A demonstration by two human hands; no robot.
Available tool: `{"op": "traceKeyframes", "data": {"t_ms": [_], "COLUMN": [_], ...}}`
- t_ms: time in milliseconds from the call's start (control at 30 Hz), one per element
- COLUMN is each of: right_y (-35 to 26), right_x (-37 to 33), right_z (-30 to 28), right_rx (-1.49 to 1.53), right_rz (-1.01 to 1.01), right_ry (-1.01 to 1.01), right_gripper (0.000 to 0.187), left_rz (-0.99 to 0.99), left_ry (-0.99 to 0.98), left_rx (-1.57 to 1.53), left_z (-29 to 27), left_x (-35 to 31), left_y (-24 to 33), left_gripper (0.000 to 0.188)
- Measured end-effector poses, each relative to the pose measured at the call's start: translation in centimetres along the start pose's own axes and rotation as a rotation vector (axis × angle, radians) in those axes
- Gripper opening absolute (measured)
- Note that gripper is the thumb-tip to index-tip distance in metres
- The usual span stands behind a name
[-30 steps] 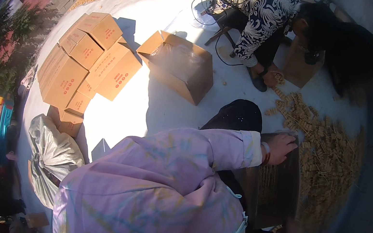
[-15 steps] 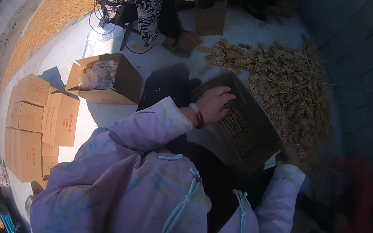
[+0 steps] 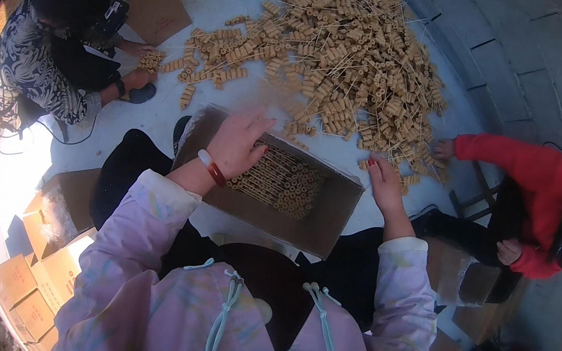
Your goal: The person threads small, ring-shaped snacks onto wooden skewers and places them into a cardboard box. They repeatedly pick up snacks and skewers, align them, and insert the skewers through the snack centers.
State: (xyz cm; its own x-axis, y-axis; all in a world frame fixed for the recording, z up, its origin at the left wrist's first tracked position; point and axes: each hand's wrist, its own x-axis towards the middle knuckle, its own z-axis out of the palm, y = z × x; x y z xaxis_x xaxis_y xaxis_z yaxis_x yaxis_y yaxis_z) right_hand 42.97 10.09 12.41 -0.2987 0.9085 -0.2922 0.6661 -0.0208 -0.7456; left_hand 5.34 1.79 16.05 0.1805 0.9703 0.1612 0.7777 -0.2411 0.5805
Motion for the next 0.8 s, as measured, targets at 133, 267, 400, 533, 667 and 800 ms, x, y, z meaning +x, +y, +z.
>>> {"op": "traceKeyframes", "data": {"t_ms": [133, 267, 400, 533, 667, 800], "right_y": [-0.3, 2.1, 4.8, 4.0, 1.4, 0.2], "right_x": [9.3, 20.8, 30.6, 34.6, 36.4, 36.5], "right_z": [0.3, 4.9, 8.7, 11.0, 12.5, 11.8], "right_rx": [0.671, 0.872, 0.670, 0.906, 1.343, 1.401], "right_rz": [0.335, 0.459, 0.590, 0.770, 0.698, 0.602], "right_ry": [-0.031, 0.116, 0.212, 0.256, 0.201, 0.177], "right_gripper": [0.037, 0.024, 0.043, 0.047, 0.032, 0.015], "left_rz": [0.080, 0.022, -0.043, -0.084, -0.132, -0.122], "left_ry": [-0.068, -0.130, -0.173, -0.215, -0.241, -0.220], "left_rx": [-0.074, -0.152, -0.218, -0.265, -0.284, -0.288], "left_z": [0.2, -0.6, -1.0, -1.4, -1.5, -1.7], "left_x": [0.6, 1.4, 2.2, 2.7, 3.3, 3.3], "left_y": [2.8, 3.6, 3.5, 2.8, 2.0, 1.8], "left_gripper": [0.057, 0.059, 0.060, 0.060, 0.058, 0.058]}}
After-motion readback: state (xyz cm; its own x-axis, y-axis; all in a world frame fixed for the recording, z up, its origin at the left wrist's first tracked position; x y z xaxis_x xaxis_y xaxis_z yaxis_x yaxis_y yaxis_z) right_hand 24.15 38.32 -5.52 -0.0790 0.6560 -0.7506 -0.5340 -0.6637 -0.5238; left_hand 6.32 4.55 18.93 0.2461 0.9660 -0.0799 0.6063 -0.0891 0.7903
